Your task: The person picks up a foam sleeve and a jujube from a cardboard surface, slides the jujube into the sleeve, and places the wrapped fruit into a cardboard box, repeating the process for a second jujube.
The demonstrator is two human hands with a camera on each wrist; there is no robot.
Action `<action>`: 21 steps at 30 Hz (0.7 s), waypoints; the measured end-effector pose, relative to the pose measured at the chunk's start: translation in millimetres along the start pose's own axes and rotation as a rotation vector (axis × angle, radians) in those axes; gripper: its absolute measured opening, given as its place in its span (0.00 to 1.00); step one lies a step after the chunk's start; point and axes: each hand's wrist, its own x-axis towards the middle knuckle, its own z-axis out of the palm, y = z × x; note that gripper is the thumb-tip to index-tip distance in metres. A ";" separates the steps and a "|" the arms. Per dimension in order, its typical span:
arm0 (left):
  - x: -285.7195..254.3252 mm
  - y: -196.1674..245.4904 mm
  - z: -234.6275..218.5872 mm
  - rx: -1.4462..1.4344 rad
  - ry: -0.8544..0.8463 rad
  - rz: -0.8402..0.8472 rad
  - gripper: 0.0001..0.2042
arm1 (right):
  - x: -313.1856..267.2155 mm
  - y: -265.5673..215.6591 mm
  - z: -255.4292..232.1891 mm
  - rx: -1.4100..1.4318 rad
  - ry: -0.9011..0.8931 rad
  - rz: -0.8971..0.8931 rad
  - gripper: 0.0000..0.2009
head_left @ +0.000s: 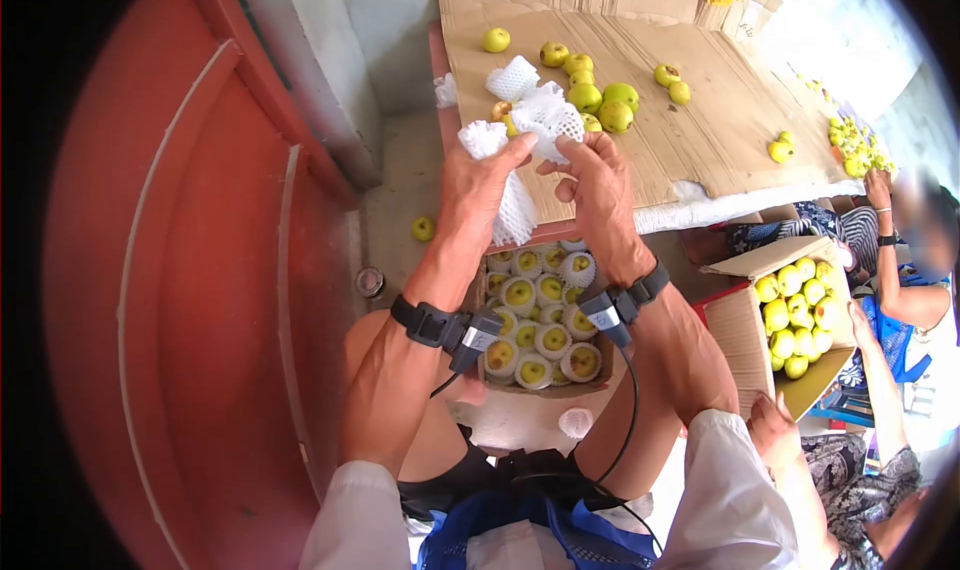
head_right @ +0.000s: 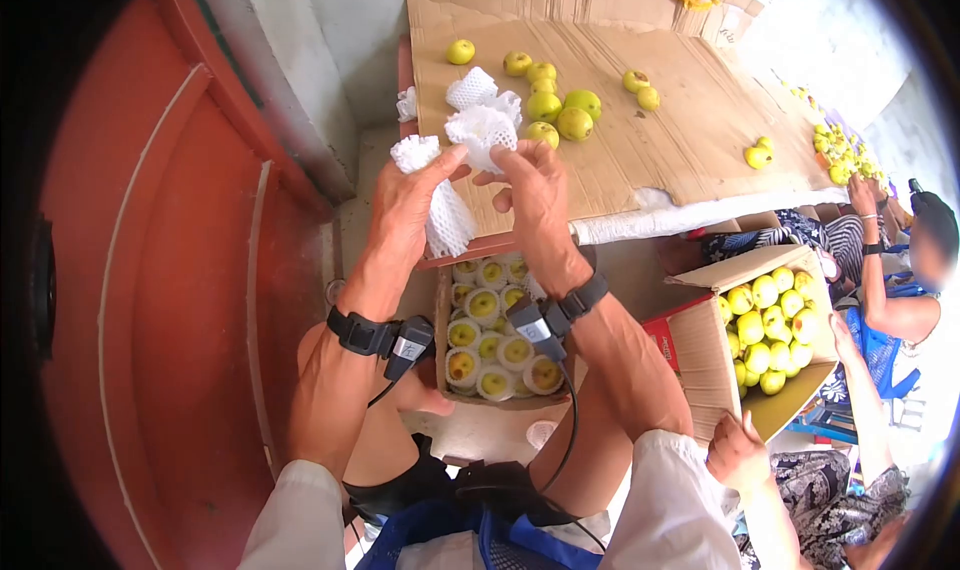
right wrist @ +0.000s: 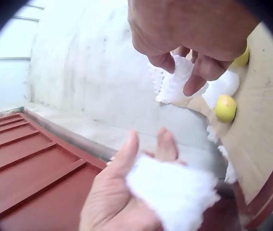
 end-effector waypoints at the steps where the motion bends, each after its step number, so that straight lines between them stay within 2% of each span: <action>1: 0.0 0.0 2.2 -0.041 -0.001 0.008 0.19 | -5.5 -0.5 1.7 0.004 -0.003 -0.001 0.13; 4: -0.6 0.3 0.9 -0.099 -0.008 -0.007 0.17 | -15.5 2.5 4.1 0.011 -0.026 -0.010 0.13; 7: -2.2 1.0 0.3 -0.090 -0.032 -0.027 0.17 | -17.4 5.6 1.4 0.174 -0.017 0.029 0.12; 9: -4.2 0.2 1.0 -0.059 -0.049 -0.031 0.17 | -18.4 4.2 -2.7 0.265 -0.009 0.135 0.12; 16: -6.0 -3.0 5.2 -0.047 -0.060 -0.050 0.16 | -22.0 -0.5 -7.6 0.363 -0.032 0.119 0.13; 18: -3.7 -7.6 3.8 -0.032 -0.045 -0.058 0.16 | -25.2 -3.6 -10.1 0.303 -0.043 0.233 0.13; 21: -0.1 -12.3 -1.0 0.022 -0.027 -0.031 0.16 | -27.6 -4.9 -8.0 0.318 -0.004 0.162 0.12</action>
